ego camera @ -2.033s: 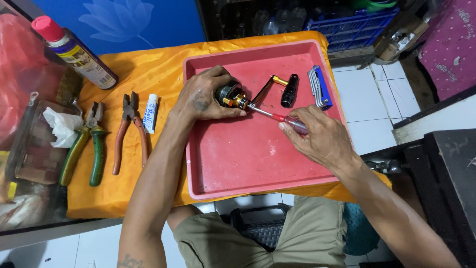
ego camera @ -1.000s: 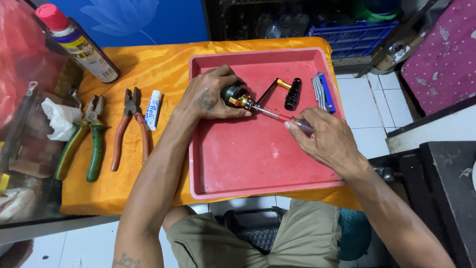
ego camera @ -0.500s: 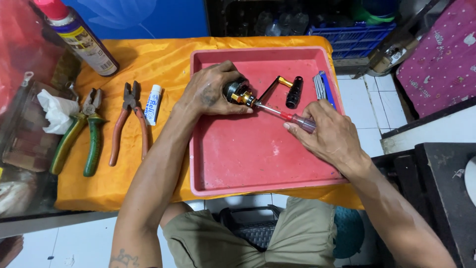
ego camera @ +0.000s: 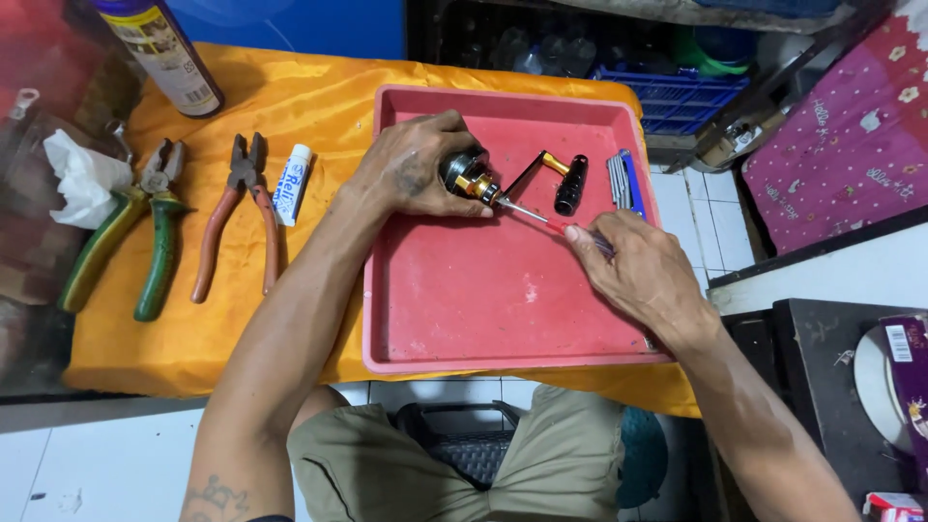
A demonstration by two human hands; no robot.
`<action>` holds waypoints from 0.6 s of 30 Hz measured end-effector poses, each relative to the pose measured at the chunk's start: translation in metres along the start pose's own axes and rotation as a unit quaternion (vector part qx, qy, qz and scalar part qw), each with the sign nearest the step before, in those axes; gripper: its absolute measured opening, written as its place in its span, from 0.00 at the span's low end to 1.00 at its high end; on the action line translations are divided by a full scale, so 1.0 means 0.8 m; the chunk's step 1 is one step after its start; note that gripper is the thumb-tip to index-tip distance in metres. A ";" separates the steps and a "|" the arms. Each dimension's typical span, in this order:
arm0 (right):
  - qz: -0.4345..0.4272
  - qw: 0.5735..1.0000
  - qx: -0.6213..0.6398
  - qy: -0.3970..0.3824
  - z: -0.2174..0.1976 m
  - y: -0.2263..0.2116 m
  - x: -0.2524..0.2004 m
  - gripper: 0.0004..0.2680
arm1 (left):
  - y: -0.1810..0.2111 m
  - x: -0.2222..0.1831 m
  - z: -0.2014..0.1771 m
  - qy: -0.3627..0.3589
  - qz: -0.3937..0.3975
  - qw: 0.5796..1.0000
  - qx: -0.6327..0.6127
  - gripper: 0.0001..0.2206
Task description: Disassembling and reassembling a fishing reel using a screwdriver and pliers on a parts tray.
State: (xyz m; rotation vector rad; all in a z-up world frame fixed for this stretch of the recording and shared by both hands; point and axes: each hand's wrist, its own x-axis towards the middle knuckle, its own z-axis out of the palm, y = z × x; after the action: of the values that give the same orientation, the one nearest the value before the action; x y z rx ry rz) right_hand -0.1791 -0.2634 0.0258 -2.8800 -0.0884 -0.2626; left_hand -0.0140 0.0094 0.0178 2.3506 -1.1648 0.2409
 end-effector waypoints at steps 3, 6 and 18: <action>-0.003 1.000 0.000 0.020 -0.017 -0.018 -0.003 0.13 | -0.001 0.000 -0.001 0.000 0.004 1.000 -0.004 0.31; 0.030 0.997 0.065 -0.014 -0.020 -0.018 -0.003 0.15 | -0.006 -0.001 0.006 0.010 0.004 1.000 0.004 0.31; 0.010 0.999 0.049 0.016 -0.009 -0.019 -0.005 0.18 | -0.003 0.000 0.001 0.002 0.001 1.000 0.002 0.31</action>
State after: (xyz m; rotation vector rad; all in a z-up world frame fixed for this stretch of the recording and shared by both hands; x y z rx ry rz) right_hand -0.1854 -0.2507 0.0357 -2.7769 -0.0659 -0.2910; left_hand -0.0124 0.0104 0.0160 2.3517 -1.1665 0.2479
